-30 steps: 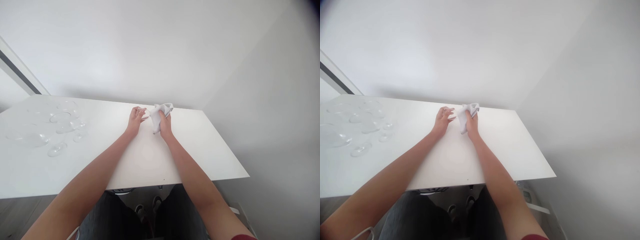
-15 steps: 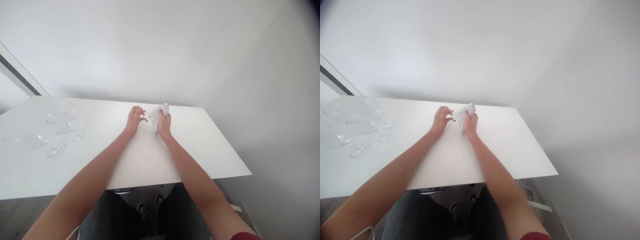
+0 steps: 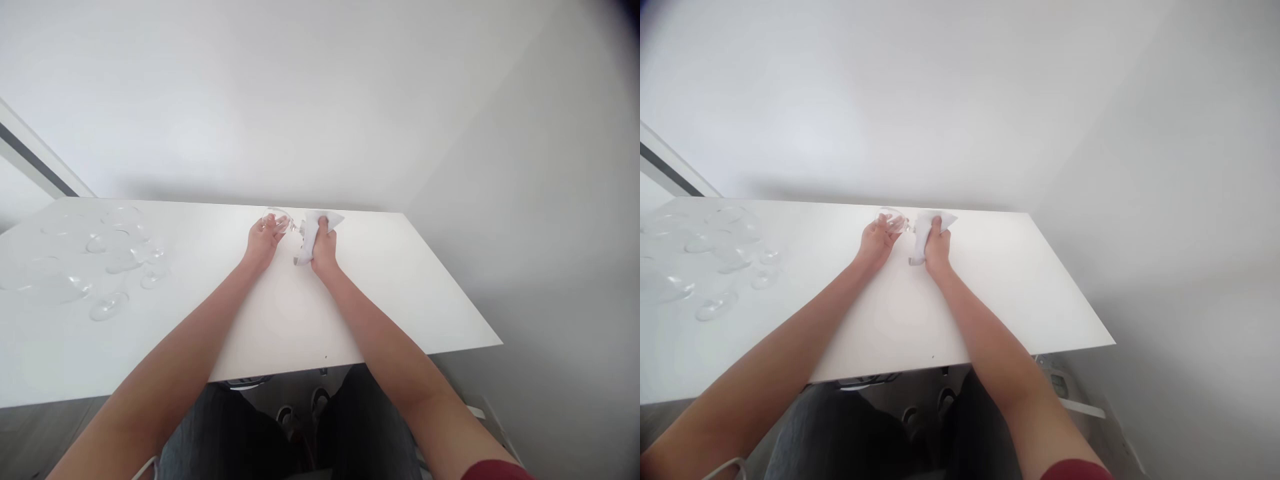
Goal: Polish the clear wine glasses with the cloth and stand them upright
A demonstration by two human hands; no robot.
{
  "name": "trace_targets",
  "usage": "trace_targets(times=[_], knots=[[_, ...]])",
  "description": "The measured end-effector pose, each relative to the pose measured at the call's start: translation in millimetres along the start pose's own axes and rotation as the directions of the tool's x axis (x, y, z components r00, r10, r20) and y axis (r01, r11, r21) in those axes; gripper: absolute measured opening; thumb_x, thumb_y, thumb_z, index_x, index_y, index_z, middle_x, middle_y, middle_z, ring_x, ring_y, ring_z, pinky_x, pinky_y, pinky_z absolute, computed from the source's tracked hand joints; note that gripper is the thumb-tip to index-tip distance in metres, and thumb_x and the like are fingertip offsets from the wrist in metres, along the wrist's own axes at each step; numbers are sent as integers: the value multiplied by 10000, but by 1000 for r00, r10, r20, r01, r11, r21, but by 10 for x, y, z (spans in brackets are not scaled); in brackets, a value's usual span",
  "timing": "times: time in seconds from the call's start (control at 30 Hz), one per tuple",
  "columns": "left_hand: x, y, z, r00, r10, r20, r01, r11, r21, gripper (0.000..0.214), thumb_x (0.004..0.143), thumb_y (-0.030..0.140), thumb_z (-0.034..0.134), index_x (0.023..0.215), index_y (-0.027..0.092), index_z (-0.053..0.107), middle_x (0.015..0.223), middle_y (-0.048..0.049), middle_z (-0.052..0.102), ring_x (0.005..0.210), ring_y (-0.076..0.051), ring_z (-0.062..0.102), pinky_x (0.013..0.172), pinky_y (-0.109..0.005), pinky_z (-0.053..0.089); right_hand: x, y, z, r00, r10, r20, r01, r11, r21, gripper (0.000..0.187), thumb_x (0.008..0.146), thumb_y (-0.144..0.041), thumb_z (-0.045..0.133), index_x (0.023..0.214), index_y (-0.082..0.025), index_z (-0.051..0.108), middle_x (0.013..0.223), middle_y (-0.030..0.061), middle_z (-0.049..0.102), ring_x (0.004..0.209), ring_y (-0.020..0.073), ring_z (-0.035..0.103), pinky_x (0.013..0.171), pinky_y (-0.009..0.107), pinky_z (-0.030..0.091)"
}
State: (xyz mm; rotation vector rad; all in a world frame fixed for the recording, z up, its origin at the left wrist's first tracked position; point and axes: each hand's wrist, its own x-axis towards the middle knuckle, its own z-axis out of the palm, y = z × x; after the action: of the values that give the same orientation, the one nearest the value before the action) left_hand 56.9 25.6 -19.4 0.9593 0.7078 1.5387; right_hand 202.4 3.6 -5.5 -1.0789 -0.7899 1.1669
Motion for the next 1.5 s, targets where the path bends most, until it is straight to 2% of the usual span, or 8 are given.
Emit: trace_targets(times=[0.37, 0.6, 0.73, 0.9, 1.03, 1.2, 1.37, 1.5], knots=[[-26, 112, 9, 993, 17, 120, -7, 997, -77, 591, 830, 751, 692, 1028, 194, 706, 1289, -159, 738, 1300, -288, 672, 1117, -430, 540, -139, -92, 85, 919, 242, 310, -338, 890, 307, 385, 979, -598, 548, 856, -236, 506, 604, -62, 533, 420, 95, 436, 383, 210, 282], [48, 89, -78, 991, 130, -39, -132, 990, -52, 554, 852, 755, 654, 1048, 237, 669, 1224, -115, 745, 1281, -247, 674, 1078, -386, 551, 50, 64, 31, 996, -17, -87, 28, 990, 136, 447, 967, -632, 547, 1101, -213, 627, 970, 54, 727, 901, 170, 707, 671, 241, 545], [10, 70, -41, 985, 166, -39, -166, 986, 14, 573, 768, 714, 766, 1052, 221, 699, 1120, -104, 767, 1129, -254, 735, 998, -399, 570, 47, 15, 20, 988, 26, 149, -39, 995, 89, 562, 999, -702, 438, 1105, -198, 664, 980, 86, 743, 1010, 208, 716, 738, 279, 576], [-76, 134, -41, 997, 72, 27, -73, 997, 32, 645, 706, 725, 807, 1060, 190, 740, 1068, -133, 780, 1081, -300, 750, 924, -423, 604, -232, -57, 49, 810, 209, 547, -173, 978, -117, 353, 840, -486, 824, 988, -202, 674, 871, 32, 736, 831, 184, 705, 730, 266, 589], [-73, 169, -93, 994, 18, 106, -16, 1000, -22, 783, 599, 844, 789, 1057, 211, 739, 1074, -126, 779, 1063, -322, 755, 898, -439, 626, -336, -75, 28, 536, 284, 795, -272, 950, -155, 472, 872, -641, 725, 948, -182, 640, 715, 45, 691, 661, 226, 677, 655, 363, 589], [-56, 170, -64, 997, 74, -19, -74, 997, 4, 634, 648, 679, 866, 1054, 209, 739, 1123, -110, 775, 1105, -293, 738, 945, -410, 607, -272, 64, 79, 867, 0, 498, 120, 971, -208, 156, 862, -302, 758, 875, -228, 622, 664, -7, 633, 734, 194, 656, 672, 272, 558], [-71, 183, -56, 998, 53, 15, -53, 998, -38, 650, 694, 752, 792, 1050, 212, 732, 1099, -118, 768, 1084, -295, 739, 940, -430, 601, -241, 109, 87, 759, 151, 633, -33, 980, -195, 337, 908, -530, 664, 939, -197, 618, 682, 29, 649, 679, 219, 652, 616, 322, 566], [-56, 174, -64, 996, 85, 27, -83, 995, -61, 628, 651, 685, 862, 1043, 212, 732, 1133, -112, 758, 1086, -277, 730, 918, -382, 588, -201, 107, 57, 867, -101, 487, 322, 861, -394, 172, 869, -341, 653, 962, -200, 623, 751, 28, 643, 727, 204, 621, 663, 301, 531]])
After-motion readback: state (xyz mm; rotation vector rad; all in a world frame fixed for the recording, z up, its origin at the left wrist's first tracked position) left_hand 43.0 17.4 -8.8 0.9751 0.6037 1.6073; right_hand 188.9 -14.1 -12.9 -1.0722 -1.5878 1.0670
